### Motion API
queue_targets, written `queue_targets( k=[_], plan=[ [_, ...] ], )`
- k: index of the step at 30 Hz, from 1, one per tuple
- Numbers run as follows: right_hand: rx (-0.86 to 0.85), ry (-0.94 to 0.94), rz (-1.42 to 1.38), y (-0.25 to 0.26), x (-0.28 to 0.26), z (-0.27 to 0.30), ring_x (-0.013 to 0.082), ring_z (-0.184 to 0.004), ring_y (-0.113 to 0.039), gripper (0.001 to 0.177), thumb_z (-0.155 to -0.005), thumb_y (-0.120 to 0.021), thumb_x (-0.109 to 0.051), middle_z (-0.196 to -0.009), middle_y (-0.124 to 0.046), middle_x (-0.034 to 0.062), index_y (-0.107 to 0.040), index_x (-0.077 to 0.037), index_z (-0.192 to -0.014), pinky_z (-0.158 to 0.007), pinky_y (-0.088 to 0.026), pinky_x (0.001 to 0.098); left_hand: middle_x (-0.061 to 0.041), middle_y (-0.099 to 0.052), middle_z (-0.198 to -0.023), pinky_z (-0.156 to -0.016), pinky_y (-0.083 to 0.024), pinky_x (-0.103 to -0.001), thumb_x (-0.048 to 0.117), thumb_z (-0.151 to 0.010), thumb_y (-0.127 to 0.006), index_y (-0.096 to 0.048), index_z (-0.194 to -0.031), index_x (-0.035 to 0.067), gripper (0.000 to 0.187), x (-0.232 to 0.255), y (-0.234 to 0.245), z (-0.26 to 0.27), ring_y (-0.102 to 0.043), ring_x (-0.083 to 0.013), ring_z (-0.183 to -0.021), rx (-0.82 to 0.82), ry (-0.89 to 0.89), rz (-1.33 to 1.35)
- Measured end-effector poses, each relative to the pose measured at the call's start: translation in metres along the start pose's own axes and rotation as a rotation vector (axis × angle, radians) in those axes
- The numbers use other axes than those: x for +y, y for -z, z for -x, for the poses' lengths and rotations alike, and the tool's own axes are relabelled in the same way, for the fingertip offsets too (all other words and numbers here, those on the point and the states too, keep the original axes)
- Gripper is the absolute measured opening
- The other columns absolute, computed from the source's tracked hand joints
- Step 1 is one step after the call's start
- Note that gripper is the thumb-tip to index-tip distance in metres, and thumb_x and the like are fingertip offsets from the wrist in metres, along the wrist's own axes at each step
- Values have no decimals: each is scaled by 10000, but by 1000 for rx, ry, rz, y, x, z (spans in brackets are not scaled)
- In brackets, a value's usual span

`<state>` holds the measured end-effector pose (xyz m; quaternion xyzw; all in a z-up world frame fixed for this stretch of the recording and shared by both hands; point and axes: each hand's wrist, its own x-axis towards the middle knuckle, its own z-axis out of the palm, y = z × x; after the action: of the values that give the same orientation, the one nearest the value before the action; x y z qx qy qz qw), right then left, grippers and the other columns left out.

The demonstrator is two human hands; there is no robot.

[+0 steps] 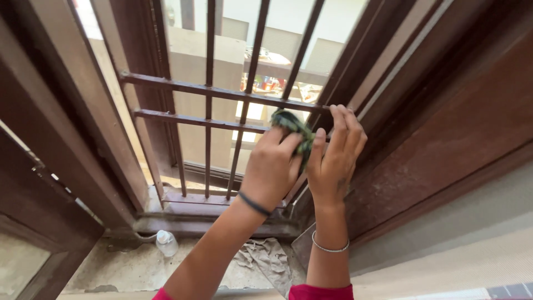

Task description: The person wipes a metal window grille with a patterned cloth. They spray the grille with a clear liquid from a spray bottle and continue wiping the bars and frame.

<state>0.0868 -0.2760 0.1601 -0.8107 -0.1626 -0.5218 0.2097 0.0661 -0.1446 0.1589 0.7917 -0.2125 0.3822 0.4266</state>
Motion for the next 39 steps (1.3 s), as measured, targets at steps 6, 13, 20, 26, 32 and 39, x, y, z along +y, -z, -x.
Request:
queue_targets(
  k=[6, 13, 20, 26, 32, 39],
  plan=[
    [3, 18, -12, -5, -8, 4, 401, -1461, -417, 459, -1112, -514, -223, -1541, -468, 208, -476, 6, -1507, -1231, -333, 519, -102, -724, -1105, -901, -585, -353, 82, -807, -814, -719, -1111, 87, 319, -8, 78, 20, -716, -242, -1062, 284, 84, 157],
    [28, 21, 28, -13, -17, 9, 406, -1477, -406, 476, -1112, -587, -194, -1552, -460, 209, -462, 15, -1522, -1248, -341, 533, -137, -645, -1304, -1010, -579, -369, 169, -1078, -705, -595, -1389, 45, 353, -79, 125, -33, -666, -296, -1198, 620, -37, -301],
    [33, 16, 70, -15, -27, -1, 412, -1441, -416, 508, -1027, -634, -85, -1530, -461, 206, -468, 11, -1497, -1211, -368, 522, -188, -616, -1298, -961, -641, -357, 281, -1133, -576, -469, -1436, 14, 418, -105, 118, -109, -670, -278, -1184, 712, -137, -389],
    [28, -8, 112, -21, -21, -4, 411, -1424, -428, 668, -832, -566, 82, -1512, -472, 187, -467, 0, -1488, -1207, -373, 523, -167, -645, -953, -746, -578, -394, 308, -1105, -569, -536, -1116, 30, 280, -125, 133, -185, -684, -310, -861, 698, -289, -657],
    [51, -25, 142, -29, -23, -9, 417, -1408, -424, 731, -758, -531, 116, -1505, -463, 186, -460, 5, -1477, -1191, -371, 520, -104, -667, -854, -678, -563, -345, 256, -1188, -487, -543, -1182, 46, 218, -122, 139, -172, -691, -232, -806, 592, -257, -361],
    [52, -24, 121, -35, -19, -3, 431, -1417, -402, 723, -770, -519, 121, -1513, -448, 195, -452, 6, -1481, -1197, -375, 519, -38, -592, -748, -550, -500, -312, 301, -1165, -535, -478, -1402, 6, 382, -140, 117, -93, -621, -181, -658, 519, -81, -516]
  ],
)
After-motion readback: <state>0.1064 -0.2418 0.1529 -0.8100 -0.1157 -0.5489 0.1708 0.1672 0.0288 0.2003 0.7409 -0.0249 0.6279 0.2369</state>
